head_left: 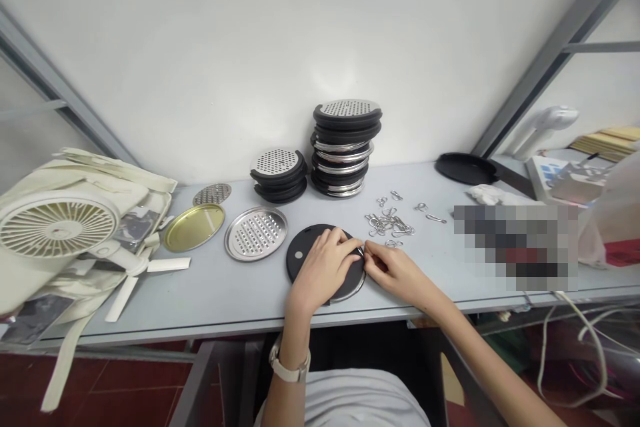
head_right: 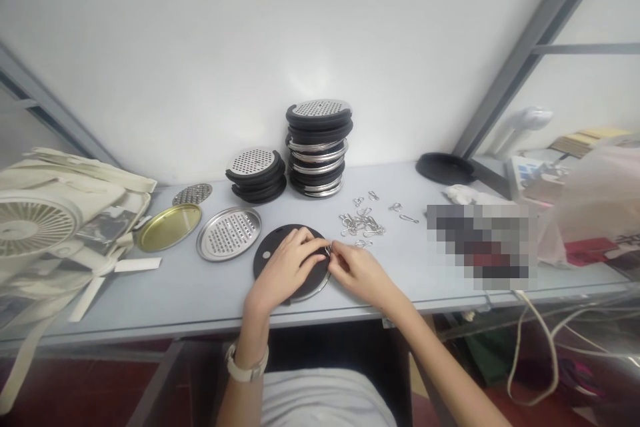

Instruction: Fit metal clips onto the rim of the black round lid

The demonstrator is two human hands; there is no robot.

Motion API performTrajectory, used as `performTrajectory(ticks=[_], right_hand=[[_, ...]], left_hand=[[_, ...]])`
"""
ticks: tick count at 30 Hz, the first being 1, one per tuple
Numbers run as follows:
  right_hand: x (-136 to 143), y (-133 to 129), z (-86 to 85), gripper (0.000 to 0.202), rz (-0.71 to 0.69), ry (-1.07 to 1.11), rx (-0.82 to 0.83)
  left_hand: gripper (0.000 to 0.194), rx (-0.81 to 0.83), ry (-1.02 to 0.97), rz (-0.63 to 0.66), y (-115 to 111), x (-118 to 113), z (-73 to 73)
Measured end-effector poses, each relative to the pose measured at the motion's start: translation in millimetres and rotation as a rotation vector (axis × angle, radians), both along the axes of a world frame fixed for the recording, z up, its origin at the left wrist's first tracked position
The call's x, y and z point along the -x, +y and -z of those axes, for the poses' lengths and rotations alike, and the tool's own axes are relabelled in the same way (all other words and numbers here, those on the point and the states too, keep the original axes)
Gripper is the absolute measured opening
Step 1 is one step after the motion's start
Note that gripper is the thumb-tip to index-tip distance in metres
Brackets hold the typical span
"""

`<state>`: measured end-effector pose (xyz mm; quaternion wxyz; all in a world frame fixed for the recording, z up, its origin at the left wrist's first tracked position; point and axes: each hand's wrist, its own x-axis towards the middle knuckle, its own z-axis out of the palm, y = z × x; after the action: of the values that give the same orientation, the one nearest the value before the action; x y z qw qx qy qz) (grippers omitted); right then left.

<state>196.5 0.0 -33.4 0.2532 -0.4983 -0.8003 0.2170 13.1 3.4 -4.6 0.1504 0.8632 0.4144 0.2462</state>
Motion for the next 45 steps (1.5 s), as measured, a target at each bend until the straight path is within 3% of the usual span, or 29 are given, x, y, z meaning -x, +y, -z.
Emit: performTrajectory(ticks=[17, 30, 37, 45], right_hand=[[0.2, 0.0, -1.9, 0.027, 0.028, 0.096, 0.046], [-0.1, -1.2, -1.6, 0.03, -0.022, 0.043, -0.011], [-0.7, -1.1, -2.7, 0.029, -0.023, 0.072, 0.006], [-1.3, -1.8, -1.8, 0.027, -0.004, 0.033, -0.002]], left_hand=[[0.007, 0.006, -0.05, -0.043, -3.2, 0.3, -2.4], [0.007, 0.055, -0.052, -0.157, -13.2, -5.8, -6.0], [0.026, 0.077, -0.045, -0.068, -6.8, -6.1, 2.4], [0.024, 0.09, -0.079, -0.03, -3.0, -3.2, 3.7]])
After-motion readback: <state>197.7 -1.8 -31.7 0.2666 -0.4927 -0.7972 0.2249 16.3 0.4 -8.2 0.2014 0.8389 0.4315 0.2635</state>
